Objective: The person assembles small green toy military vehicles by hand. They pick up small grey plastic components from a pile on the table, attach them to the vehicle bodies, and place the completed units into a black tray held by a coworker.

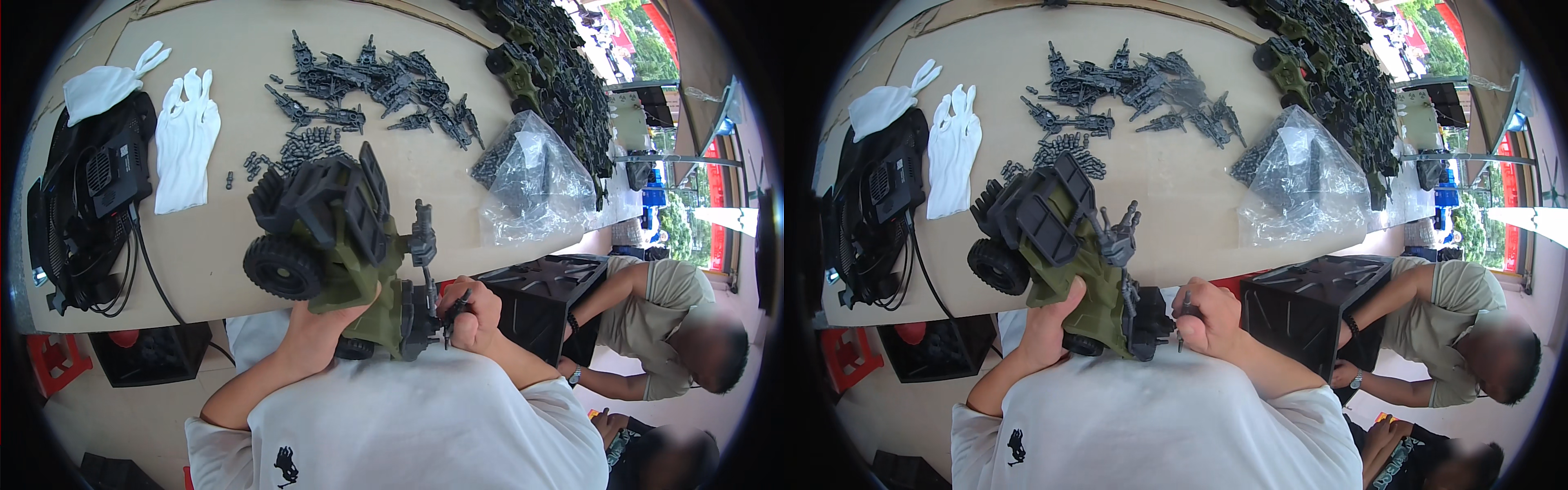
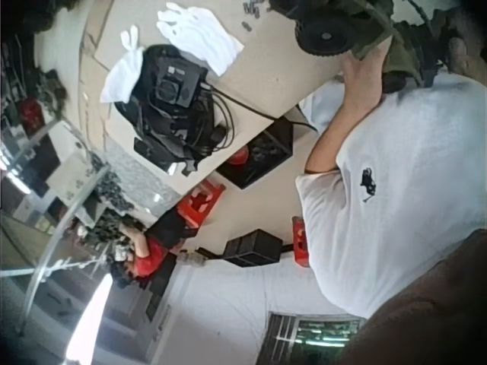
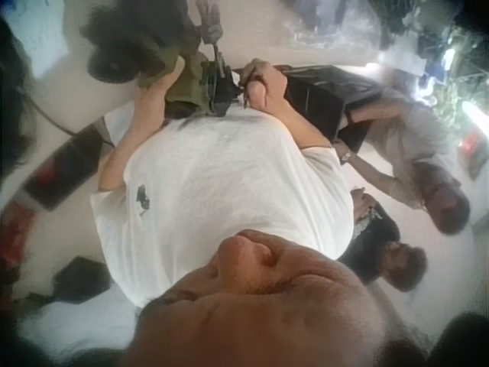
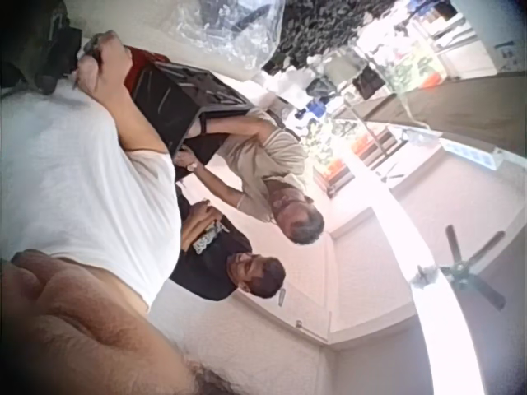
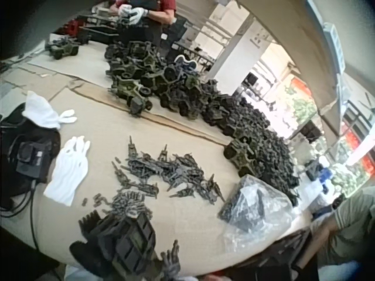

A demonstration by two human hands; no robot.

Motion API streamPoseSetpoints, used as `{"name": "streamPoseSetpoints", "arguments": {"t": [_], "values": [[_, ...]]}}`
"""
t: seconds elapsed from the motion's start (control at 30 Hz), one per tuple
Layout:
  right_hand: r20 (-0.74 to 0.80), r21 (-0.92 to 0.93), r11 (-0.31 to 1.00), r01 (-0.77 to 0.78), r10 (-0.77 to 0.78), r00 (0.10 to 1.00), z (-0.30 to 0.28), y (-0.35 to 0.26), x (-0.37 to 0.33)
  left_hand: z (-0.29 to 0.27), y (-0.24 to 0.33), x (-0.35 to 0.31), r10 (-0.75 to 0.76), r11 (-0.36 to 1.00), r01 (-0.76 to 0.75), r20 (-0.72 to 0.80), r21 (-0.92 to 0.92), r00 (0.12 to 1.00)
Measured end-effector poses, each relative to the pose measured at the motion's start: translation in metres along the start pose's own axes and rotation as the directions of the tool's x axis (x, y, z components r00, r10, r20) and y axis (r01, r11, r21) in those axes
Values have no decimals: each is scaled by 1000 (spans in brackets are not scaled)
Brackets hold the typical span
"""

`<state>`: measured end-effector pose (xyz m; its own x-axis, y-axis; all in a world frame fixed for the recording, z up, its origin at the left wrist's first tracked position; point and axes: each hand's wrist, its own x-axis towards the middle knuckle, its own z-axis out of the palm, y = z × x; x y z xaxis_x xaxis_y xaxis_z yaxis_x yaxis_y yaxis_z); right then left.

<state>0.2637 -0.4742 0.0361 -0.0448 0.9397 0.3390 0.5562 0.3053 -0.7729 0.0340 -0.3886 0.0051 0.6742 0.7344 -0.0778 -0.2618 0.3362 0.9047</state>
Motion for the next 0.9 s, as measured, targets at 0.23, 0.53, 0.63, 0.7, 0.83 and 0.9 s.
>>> {"name": "streamPoseSetpoints", "arguments": {"t": [0.23, 0.53, 0.63, 0.7, 0.83, 0.9], "values": [[46, 507, 686, -521, 582, 812, -7, -27, 36, -2, -4, -3, -99, 995, 99, -18, 0, 995], [258, 720, 351, -599, 666, 700, 12, -37, 32, 1, -13, -4, 379, 725, -428, 206, 540, 902], [265, 685, 347, -641, 700, 663, 12, -46, 34, -5, -22, -15, 241, 865, -327, 256, 381, 936], [293, 684, 363, -633, 657, 694, 12, -43, 32, -5, -23, -18, 214, 888, -303, 272, 346, 938], [275, 717, 373, -589, 625, 731, 14, -42, 28, 0, -20, -17, 212, 898, -304, 293, 317, 932], [266, 727, 386, -568, 604, 751, 15, -39, 25, 1, -19, -17, 212, 899, -307, 303, 313, 929]]}}
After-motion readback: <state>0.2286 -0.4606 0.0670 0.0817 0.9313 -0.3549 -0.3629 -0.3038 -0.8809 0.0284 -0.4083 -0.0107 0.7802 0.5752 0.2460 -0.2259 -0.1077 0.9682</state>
